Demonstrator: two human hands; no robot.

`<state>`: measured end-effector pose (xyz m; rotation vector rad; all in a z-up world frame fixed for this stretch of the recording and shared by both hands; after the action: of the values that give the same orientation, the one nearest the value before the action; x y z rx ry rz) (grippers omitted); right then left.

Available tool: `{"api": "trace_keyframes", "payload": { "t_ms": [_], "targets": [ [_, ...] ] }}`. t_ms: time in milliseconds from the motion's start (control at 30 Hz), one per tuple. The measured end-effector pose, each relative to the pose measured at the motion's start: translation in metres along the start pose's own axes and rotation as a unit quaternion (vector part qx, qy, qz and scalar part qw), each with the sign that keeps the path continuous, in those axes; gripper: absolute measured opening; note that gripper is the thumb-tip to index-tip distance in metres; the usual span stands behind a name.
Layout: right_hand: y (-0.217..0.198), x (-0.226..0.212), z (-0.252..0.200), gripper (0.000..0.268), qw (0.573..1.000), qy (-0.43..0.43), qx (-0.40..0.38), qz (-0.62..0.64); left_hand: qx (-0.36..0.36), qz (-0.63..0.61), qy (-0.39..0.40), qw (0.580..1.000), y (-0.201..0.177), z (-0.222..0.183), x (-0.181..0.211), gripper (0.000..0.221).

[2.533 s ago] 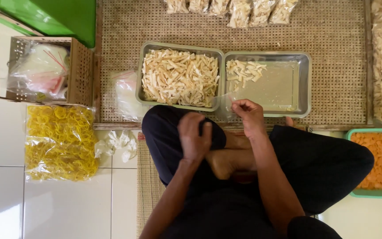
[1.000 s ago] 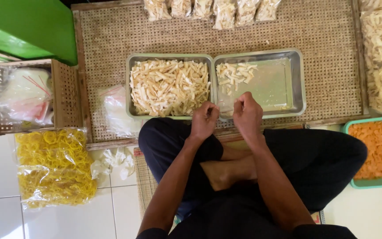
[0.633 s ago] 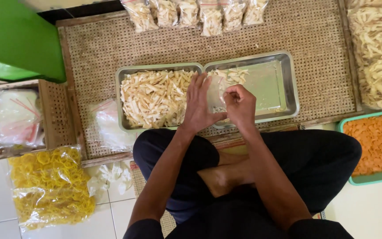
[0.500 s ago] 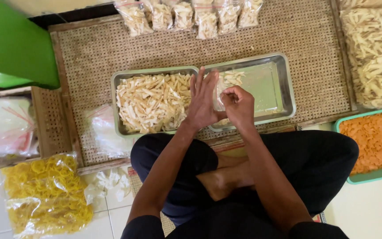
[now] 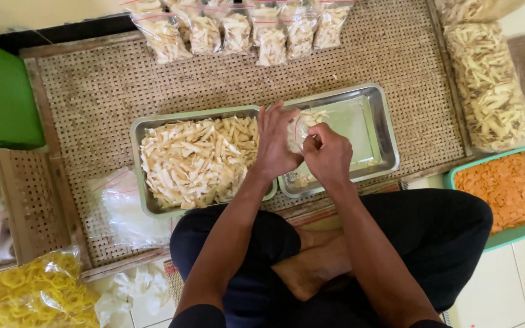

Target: The person sits cross-legged on a mat and packs shredded dried food from a metal tray into small clear plastic bags. They fill each bag by hand, then seal it and place it aside with other completed packages.

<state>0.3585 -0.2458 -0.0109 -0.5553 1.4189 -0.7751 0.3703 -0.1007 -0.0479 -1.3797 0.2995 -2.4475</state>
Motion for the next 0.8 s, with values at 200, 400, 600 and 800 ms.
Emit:
{"api": "trace_keyframes", "payload": {
  "t_ms": [200, 400, 600, 800],
  "targets": [
    [0.013, -0.025, 0.008, 0.009, 0.998, -0.008, -0.023, 0.064, -0.034, -0.064, -0.025, 0.997, 0.000, -0.003, 0.000, 0.084],
    [0.012, -0.014, 0.010, 0.008, 0.996, 0.022, 0.001, 0.090, -0.029, -0.067, -0.035, 0.997, -0.002, -0.012, -0.010, 0.078],
    [0.020, -0.017, 0.019, 0.010, 0.980, 0.006, -0.053, 0.190, -0.011, -0.051, -0.023, 0.998, 0.006, -0.022, -0.038, 0.077],
    [0.055, 0.065, 0.032, 0.013, 0.996, -0.026, -0.003, 0.080, 0.068, -0.079, -0.076, 0.992, -0.052, -0.012, -0.036, 0.073]
  ]
}}
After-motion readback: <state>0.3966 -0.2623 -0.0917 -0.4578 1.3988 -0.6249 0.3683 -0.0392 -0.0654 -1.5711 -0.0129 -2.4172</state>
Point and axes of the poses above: each hand's wrist, its own z-axis towards the middle knuckle, its own y-axis out of the palm, x = y × z, the point moved 10 cm from there along z, towards the middle knuckle, and after that the axes turned 4 degrees about y, right-handed, at the moved point
